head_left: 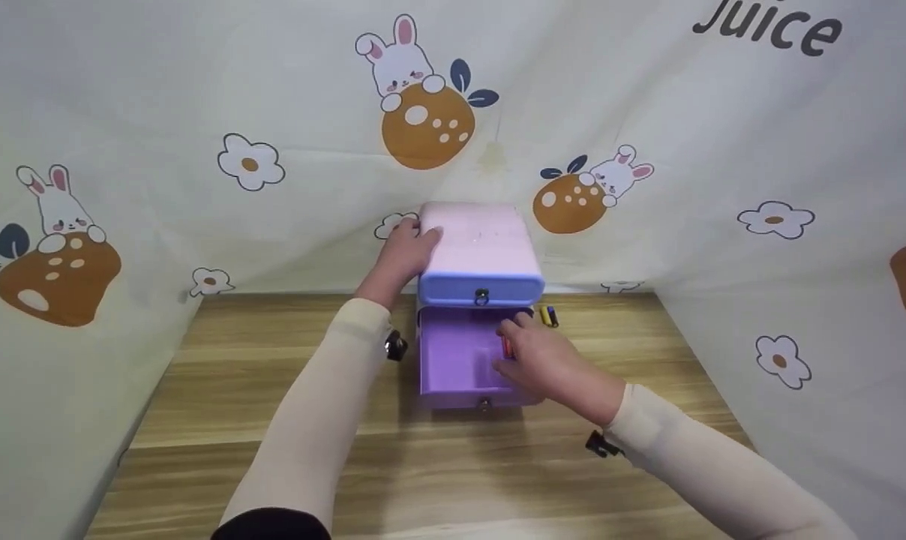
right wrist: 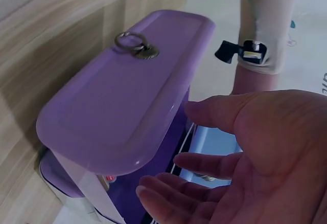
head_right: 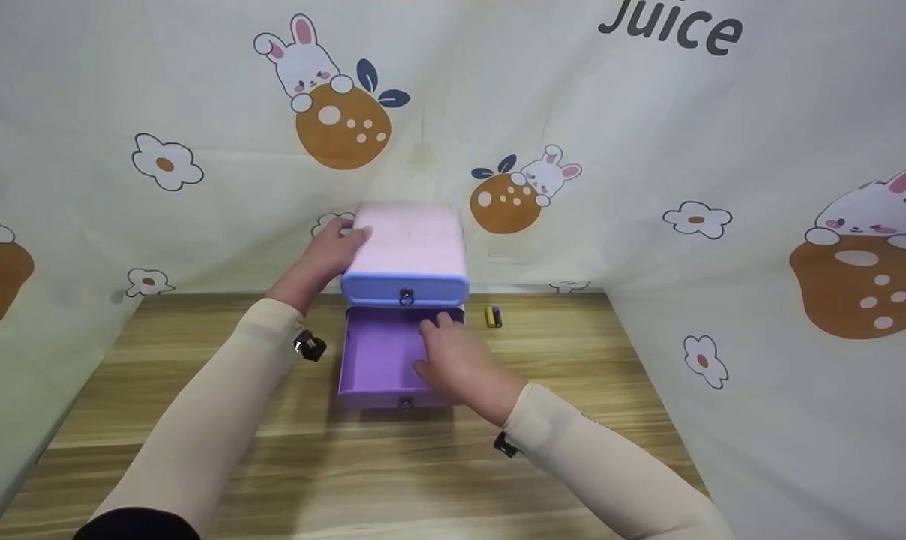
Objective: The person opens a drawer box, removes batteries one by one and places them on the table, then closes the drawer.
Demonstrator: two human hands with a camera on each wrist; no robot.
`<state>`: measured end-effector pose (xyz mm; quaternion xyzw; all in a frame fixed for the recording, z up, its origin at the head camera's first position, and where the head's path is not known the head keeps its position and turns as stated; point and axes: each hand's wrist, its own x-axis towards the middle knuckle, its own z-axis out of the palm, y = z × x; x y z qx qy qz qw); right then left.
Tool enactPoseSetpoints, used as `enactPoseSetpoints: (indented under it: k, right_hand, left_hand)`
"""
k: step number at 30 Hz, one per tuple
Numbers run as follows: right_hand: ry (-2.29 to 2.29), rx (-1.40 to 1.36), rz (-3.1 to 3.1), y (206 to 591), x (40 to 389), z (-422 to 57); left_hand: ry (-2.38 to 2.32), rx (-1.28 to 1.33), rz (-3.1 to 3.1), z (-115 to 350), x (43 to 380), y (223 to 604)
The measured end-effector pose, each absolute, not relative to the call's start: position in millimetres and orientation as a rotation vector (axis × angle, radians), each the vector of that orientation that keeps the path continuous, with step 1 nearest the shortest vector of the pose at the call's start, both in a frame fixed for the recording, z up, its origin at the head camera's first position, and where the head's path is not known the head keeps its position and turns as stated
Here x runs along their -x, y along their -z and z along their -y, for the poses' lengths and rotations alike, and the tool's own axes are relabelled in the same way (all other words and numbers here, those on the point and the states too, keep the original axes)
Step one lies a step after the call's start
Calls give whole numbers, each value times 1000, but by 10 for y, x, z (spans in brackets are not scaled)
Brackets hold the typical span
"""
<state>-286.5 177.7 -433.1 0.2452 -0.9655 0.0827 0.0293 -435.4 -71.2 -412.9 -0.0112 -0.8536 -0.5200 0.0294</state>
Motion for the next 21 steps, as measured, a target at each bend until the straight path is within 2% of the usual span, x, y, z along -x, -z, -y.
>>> enactPoseSetpoints:
  k: [9,21]
  right_hand:
    - [34,-767,3047,4371,3054,-1694]
    - [254,-977,2906,4493,3207,-1698]
  left_hand:
    - [1627,9,2647,698,4347,4118]
    - [1614,23,2626,706,4331,4106]
